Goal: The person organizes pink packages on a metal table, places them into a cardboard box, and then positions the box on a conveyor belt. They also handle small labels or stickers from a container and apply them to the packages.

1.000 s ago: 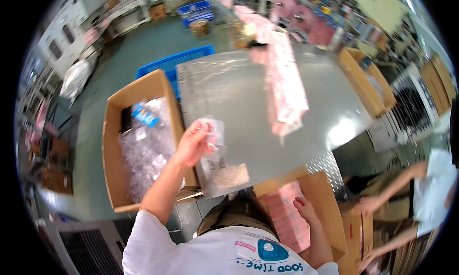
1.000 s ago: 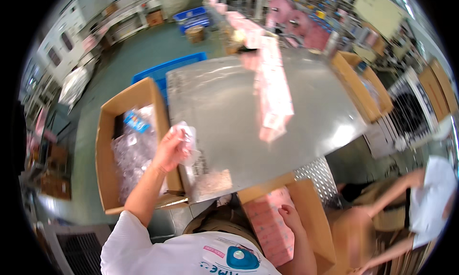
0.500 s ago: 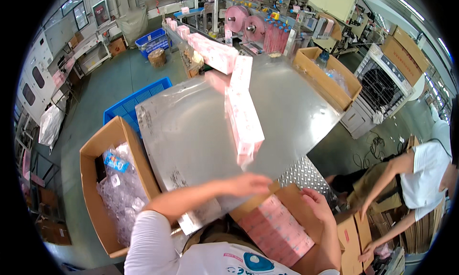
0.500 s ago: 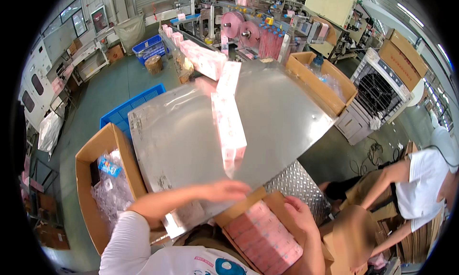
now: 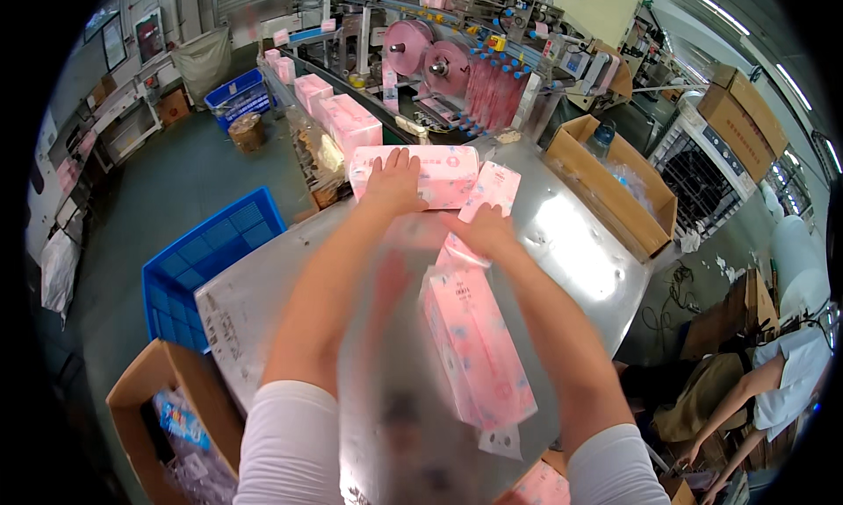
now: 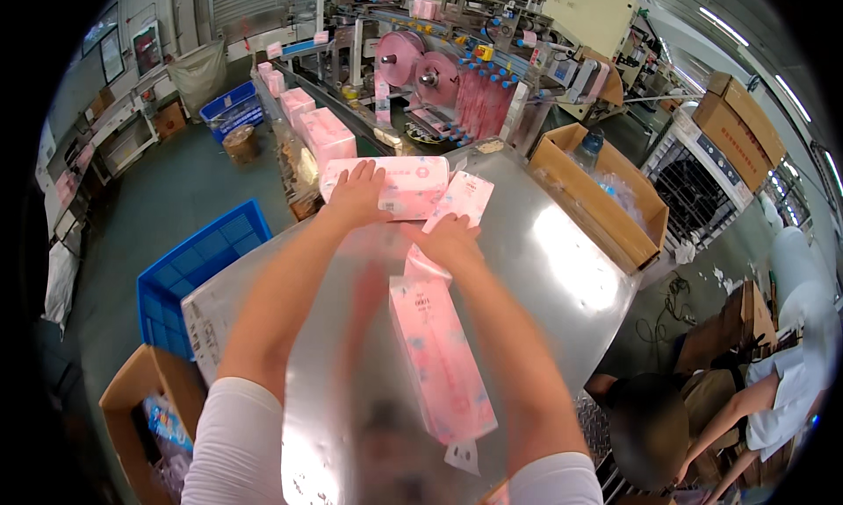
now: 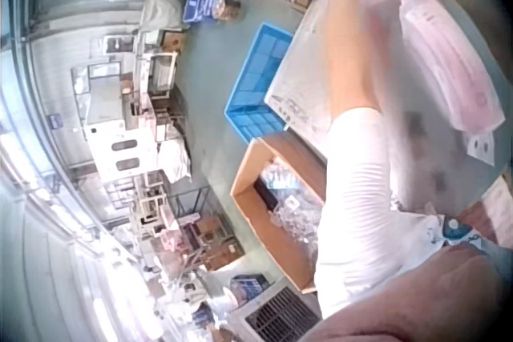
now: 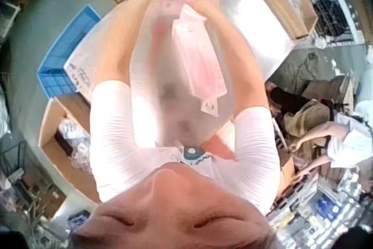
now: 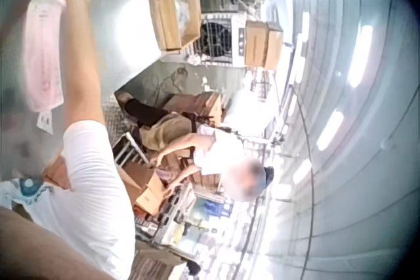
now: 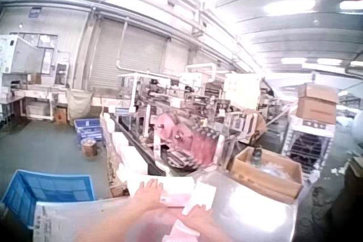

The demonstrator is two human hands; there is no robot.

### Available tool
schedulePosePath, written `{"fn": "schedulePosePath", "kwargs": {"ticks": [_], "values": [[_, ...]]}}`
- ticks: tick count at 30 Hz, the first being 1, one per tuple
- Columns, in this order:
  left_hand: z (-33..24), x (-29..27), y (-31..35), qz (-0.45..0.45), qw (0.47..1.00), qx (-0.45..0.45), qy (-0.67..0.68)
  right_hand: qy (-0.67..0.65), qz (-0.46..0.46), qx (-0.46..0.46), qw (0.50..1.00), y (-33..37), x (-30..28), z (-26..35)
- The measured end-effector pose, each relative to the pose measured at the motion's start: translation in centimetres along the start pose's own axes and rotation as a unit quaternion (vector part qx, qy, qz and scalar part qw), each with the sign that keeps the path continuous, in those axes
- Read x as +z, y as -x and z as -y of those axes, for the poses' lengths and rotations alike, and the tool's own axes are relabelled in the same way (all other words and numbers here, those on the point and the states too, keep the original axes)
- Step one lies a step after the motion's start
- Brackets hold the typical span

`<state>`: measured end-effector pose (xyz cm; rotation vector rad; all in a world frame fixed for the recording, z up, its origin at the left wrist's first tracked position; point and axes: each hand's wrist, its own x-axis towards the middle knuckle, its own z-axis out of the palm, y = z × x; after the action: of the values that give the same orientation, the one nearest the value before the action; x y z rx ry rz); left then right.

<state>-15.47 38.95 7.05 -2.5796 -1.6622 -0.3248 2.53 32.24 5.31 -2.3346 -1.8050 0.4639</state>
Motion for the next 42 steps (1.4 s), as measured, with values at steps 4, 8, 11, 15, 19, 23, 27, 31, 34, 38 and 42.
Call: {"fn": "schedulePosePath", "kwargs": {"ticks": [4,8,11,15,19,23,27,31,34,38,42], "values": [[3.9,5.6,-2.9,0.008,0.994,-0.09,-0.067,0.056,-0.083,0.018,0.995,-3.7,2.6,1.6],[5.6,3.1,-3.7,0.064,0.994,-0.062,-0.06,0.11,-0.008,-0.039,0.993,-4.9,-0.3,-3.8],[7.0,2.1,-1.2,0.074,0.993,-0.052,-0.076,0.115,0.065,-0.031,0.991,-2.1,-2.2,-6.1],[9.4,1.9,3.8,0.064,0.995,-0.044,-0.06,0.086,0.064,-0.05,0.993,2.6,-2.6,-10.0],[11.8,-0.9,11.0,0.131,0.99,-0.024,-0.052,0.075,0.075,-0.067,0.992,9.8,-2.5,-12.4],[14.8,-4.6,22.3,0.211,0.973,0.037,-0.083,0.072,0.088,-0.109,0.988,16.3,-1.7,-14.3],[12.4,-6.1,30.1,0.161,0.953,0.239,-0.088,0.049,0.134,-0.14,0.98,23.8,-0.5,-9.2],[6.3,-6.2,29.3,0.029,0.927,0.327,-0.184,0.1,0.207,-0.24,0.943,27.6,-1.5,-5.1],[5.6,-10.3,25.0,0.313,0.943,0.109,-0.007,0.014,0.155,-0.272,0.95,19.8,-3.0,-7.4],[8.0,-4.6,13.6,0.059,0.966,0.031,0.249,-0.014,0.0,-0.174,0.985,4.5,-3.2,0.4],[3.4,1.3,3.2,0.039,0.967,-0.166,0.189,-0.067,-0.067,0.042,0.995,-3.9,3.6,8.4]]}}
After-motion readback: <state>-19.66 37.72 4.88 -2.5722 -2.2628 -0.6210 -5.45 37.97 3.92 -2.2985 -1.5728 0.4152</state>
